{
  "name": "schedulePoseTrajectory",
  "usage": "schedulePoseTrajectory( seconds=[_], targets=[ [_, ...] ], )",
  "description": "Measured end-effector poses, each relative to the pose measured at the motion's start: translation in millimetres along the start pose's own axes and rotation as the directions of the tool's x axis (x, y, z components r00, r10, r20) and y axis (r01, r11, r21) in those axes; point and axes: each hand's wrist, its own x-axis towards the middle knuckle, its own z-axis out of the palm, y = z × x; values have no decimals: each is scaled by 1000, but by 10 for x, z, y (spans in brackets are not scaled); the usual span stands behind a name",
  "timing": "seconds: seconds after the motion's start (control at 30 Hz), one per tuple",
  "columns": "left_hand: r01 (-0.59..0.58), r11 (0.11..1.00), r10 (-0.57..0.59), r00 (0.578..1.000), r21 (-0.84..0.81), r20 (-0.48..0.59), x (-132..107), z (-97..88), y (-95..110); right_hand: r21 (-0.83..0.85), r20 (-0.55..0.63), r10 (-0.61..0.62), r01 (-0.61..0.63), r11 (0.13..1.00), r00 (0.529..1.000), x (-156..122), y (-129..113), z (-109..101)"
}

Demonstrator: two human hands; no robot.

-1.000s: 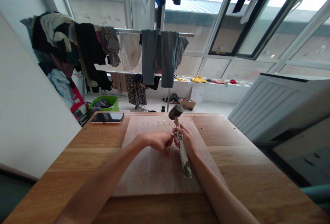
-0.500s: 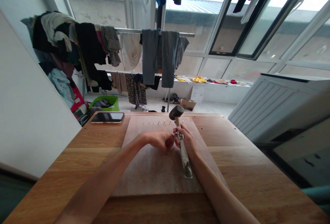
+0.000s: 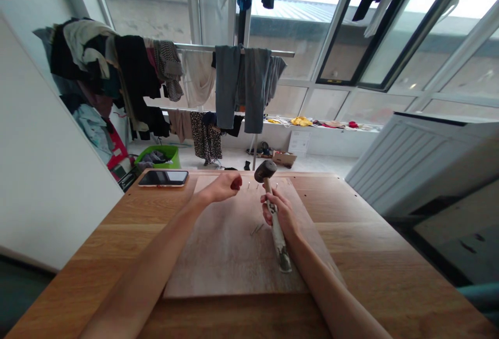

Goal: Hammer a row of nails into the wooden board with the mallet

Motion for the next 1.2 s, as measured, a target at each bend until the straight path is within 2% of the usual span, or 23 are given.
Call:
schedulePoseTrajectory(
  seconds=[0.17, 0.33, 0.7, 0.8, 0.97, 1.2],
  targets=[
    [110, 980, -124, 989, -165, -78, 15, 64, -234, -25, 12, -3, 3, 1000, 1000, -3, 1, 10],
    [120, 984, -143, 973, -135, -180, 19, 54, -321, -25, 3, -5, 5, 1000, 1000, -12, -14, 31],
    [111, 993, -115, 985, -35, -128, 28, 51, -315, -18, 17, 4, -4, 1000, 1000, -19, -35, 45],
    [111, 991, -121, 981, -73, -150, 25, 87, -343, -19, 33, 5, -5, 1000, 999, -16, -5, 29],
    [109, 965, -147, 978, -239, -148, -11, 82, -410, -59, 43, 7, -4, 998, 999, -13, 5, 59],
    [61, 952, -121, 976, -301, -183, -33, 95, -500, -13, 64, 21, -20, 1000, 998, 58, -37, 336]
  ],
)
